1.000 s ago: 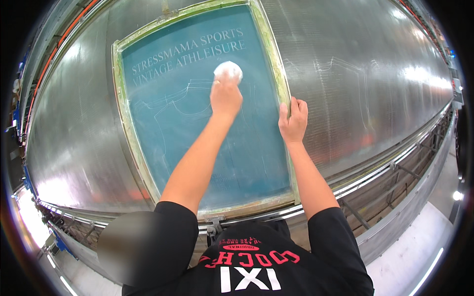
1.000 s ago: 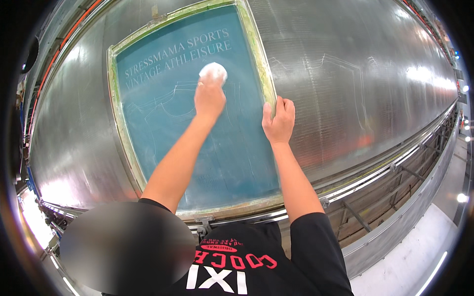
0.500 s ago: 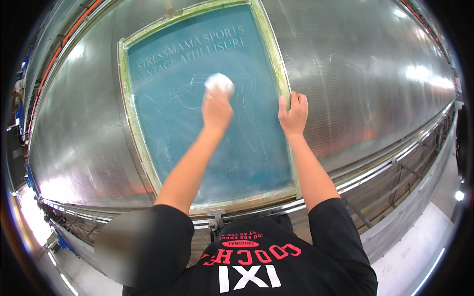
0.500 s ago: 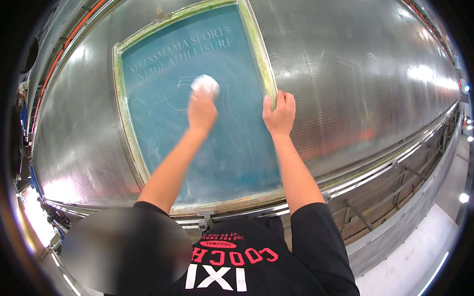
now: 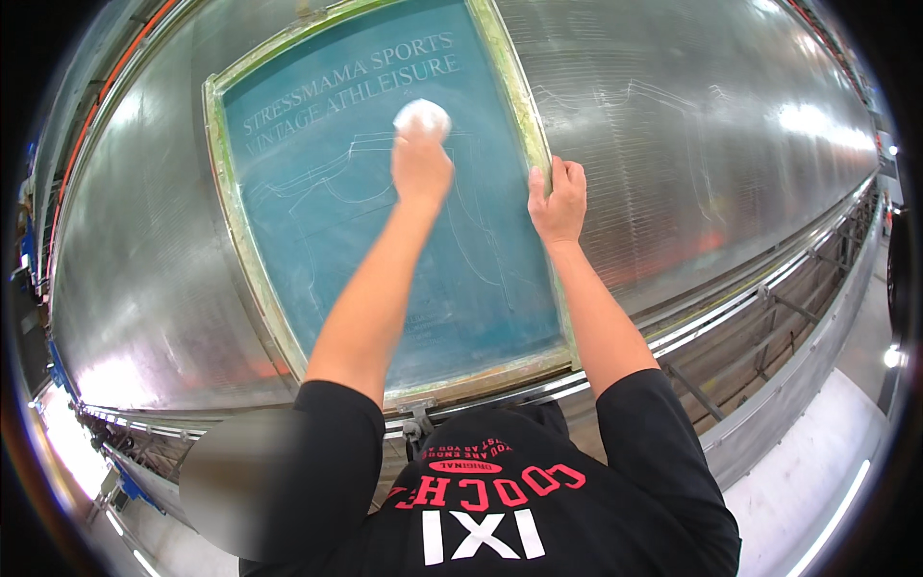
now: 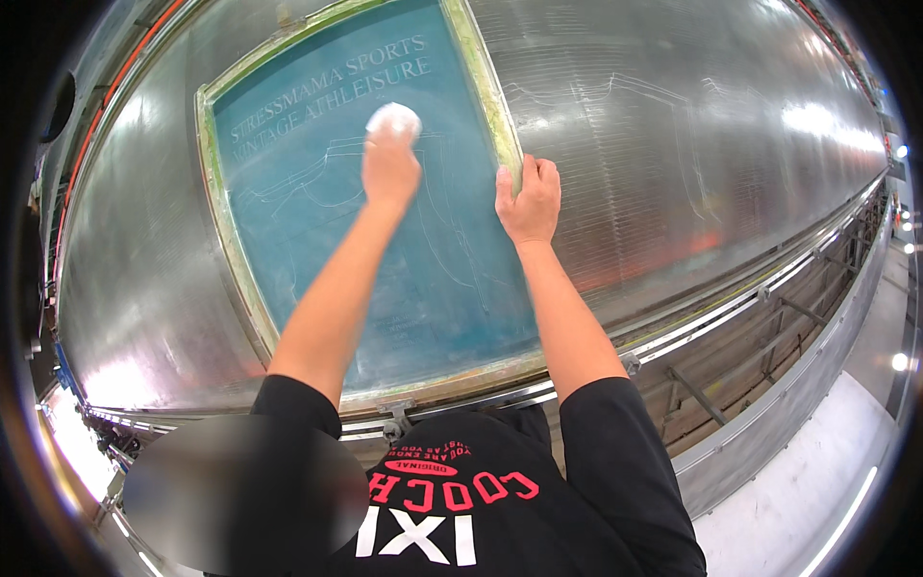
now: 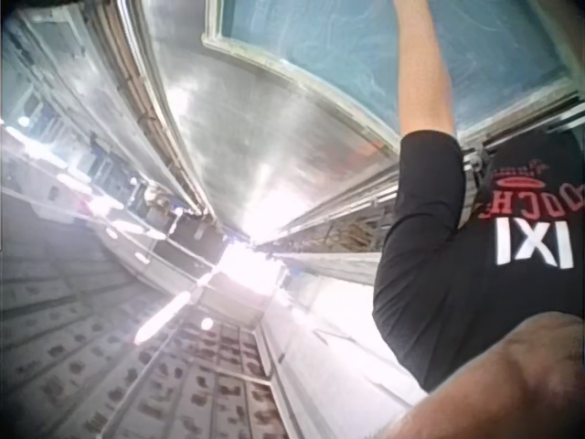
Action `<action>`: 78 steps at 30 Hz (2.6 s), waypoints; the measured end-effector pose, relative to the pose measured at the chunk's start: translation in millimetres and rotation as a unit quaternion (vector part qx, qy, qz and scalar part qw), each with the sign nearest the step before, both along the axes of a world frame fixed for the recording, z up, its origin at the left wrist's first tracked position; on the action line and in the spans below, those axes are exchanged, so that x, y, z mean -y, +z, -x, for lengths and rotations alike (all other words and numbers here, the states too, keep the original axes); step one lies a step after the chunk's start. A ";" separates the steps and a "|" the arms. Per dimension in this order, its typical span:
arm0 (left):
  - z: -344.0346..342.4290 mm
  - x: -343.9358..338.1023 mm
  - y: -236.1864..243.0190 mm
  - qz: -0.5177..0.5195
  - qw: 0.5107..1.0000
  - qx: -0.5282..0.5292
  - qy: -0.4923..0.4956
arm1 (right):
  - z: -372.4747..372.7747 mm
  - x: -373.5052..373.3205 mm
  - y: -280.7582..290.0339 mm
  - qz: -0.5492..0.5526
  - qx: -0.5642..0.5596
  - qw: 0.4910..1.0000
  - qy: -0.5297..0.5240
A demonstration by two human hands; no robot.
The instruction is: The person wipes a large rectangular screen with a white cloth, repeatedly rubbing the surface in circular and back-and-forth motions. They occasionally reposition the screen on the metal table and continue wiping different areas.
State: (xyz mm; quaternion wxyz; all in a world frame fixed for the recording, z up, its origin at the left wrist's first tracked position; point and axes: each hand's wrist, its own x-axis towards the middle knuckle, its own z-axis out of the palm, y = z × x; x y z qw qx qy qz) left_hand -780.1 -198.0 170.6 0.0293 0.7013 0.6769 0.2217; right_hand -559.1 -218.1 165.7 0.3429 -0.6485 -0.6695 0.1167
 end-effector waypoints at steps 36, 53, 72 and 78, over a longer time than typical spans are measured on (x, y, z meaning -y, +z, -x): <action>58.4 413.0 102.6 -0.003 0.772 0.542 0.332 | -31.7 -29.1 -10.8 0.119 0.131 0.974 0.138; 164.0 592.0 126.0 -0.188 0.540 0.689 0.445 | -0.6 2.1 69.3 0.110 0.017 0.992 0.066; 476.9 705.7 131.1 -0.165 0.556 0.700 0.417 | 373.5 143.2 34.5 0.056 -0.011 0.996 0.064; 475.9 703.3 136.3 -0.160 0.553 0.693 0.435 | 412.6 162.2 13.3 0.090 -0.017 0.996 0.008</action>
